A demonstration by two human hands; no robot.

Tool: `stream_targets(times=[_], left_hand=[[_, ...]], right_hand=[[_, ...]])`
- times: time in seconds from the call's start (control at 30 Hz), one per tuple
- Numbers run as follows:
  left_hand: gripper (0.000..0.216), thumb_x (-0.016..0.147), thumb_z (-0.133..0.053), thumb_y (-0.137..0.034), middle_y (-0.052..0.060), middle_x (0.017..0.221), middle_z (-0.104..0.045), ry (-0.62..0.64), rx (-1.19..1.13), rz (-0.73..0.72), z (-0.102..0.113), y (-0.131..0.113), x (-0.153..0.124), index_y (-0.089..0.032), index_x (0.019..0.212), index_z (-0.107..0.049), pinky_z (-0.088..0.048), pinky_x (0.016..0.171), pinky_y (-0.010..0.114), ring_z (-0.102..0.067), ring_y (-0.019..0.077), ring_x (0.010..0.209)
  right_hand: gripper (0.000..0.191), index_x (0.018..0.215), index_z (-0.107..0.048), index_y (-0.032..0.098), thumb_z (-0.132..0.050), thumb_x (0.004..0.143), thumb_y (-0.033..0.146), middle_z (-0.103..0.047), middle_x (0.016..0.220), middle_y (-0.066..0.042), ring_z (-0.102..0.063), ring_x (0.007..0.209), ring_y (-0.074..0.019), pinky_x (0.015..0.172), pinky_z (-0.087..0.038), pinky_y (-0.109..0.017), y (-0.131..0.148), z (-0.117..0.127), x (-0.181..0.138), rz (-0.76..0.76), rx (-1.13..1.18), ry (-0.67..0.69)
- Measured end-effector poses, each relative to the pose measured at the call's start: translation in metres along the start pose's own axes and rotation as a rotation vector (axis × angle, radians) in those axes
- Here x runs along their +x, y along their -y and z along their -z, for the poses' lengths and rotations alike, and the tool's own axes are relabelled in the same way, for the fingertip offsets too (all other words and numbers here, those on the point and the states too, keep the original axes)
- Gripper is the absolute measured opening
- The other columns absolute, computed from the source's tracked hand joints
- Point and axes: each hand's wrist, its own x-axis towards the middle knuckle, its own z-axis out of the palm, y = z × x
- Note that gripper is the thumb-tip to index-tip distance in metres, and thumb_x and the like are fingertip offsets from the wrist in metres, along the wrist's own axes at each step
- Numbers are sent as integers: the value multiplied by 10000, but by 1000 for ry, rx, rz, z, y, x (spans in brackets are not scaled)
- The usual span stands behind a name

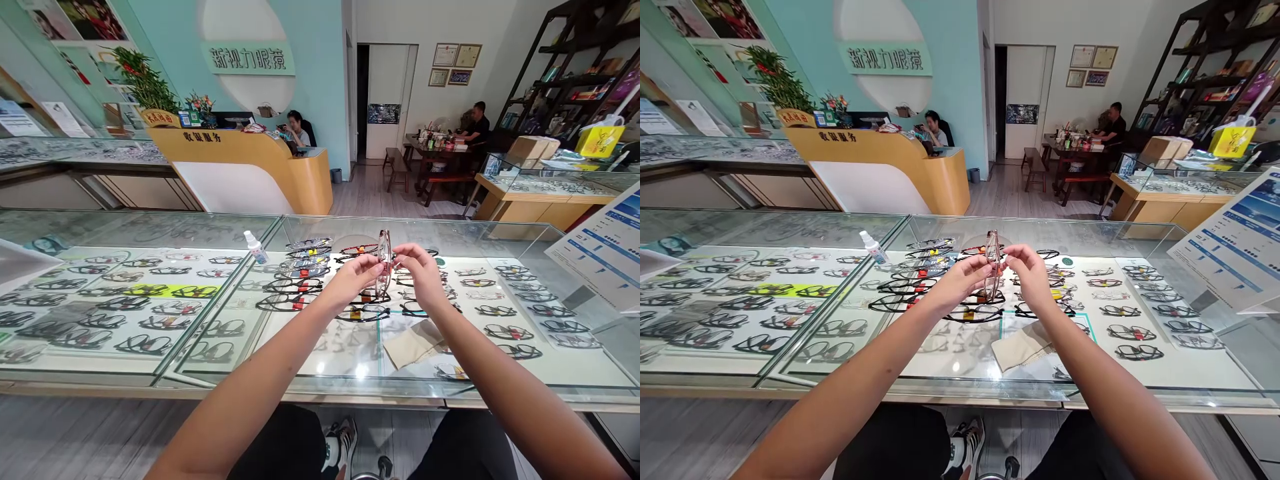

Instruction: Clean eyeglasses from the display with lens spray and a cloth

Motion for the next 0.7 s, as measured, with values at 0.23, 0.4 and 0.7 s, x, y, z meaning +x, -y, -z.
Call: stream_targets(times=[0.23, 0.4, 0.7], left_hand=[[447, 818, -872, -536, 93, 1150, -737, -51, 3, -17, 0, 0, 1, -177, 1034, -718, -495, 1115, 455, -685, 242, 1166], [454, 797, -886, -534, 80, 1116, -731, -63, -24, -30, 0, 1, 2, -173, 1003, -704, -518, 1088, 438, -693, 219, 1103], [477, 783, -889, -554, 68, 1115, -712, -66, 1, -27, 0, -1, 2, -172, 994, -698, -537, 1025, 392, -682, 188, 1036]], right_hand=[[133, 966, -736, 253, -733, 850, 319, -700, 903, -12, -644, 883, -208, 865, -499, -378, 2, -3, -4, 69, -108, 15], [138, 1013, -726, 253, -705, 903, 332, -698, 948, -26, -631, 909, -217, 863, -473, -388, -4, -1, -5, 130, -189, 47], [118, 1003, -718, 250, -712, 906, 318, -717, 958, -28, -656, 919, -222, 856, -476, -384, -4, -2, -7, 179, -231, 42]])
